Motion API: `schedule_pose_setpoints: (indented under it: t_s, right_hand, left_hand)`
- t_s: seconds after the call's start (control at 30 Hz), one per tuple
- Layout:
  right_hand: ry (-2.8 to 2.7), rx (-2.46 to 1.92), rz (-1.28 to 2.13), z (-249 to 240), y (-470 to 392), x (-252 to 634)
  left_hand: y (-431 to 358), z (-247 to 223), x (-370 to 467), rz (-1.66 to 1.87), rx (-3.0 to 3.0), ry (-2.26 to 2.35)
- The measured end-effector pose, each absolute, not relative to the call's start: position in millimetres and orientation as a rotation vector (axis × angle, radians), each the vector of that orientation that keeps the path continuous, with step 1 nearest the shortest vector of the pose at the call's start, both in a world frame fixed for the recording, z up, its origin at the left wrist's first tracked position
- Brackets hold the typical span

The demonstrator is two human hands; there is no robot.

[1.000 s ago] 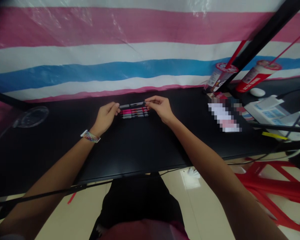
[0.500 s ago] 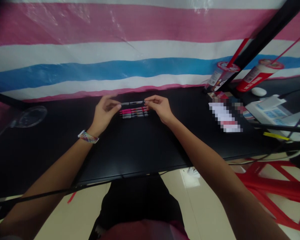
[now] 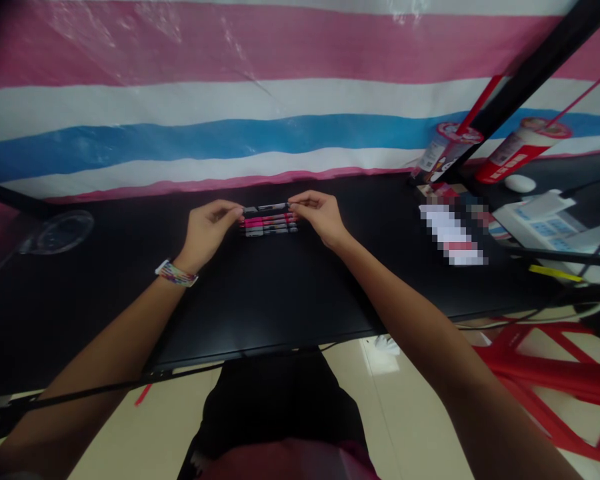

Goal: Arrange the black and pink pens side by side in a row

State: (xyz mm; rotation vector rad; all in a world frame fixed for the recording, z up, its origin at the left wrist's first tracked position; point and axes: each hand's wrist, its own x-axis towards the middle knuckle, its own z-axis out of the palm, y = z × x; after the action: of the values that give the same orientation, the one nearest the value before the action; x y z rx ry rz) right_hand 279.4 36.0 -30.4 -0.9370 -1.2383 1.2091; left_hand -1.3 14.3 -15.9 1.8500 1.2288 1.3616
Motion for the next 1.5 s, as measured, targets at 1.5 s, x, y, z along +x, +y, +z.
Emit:
schedule_pose_setpoints:
  t_s: [1.5]
  right_hand:
    - [-0.894,-0.734,1.697,-15,27,271]
  left_hand:
    - [10,-14,5,1.488,1.858,1.248]
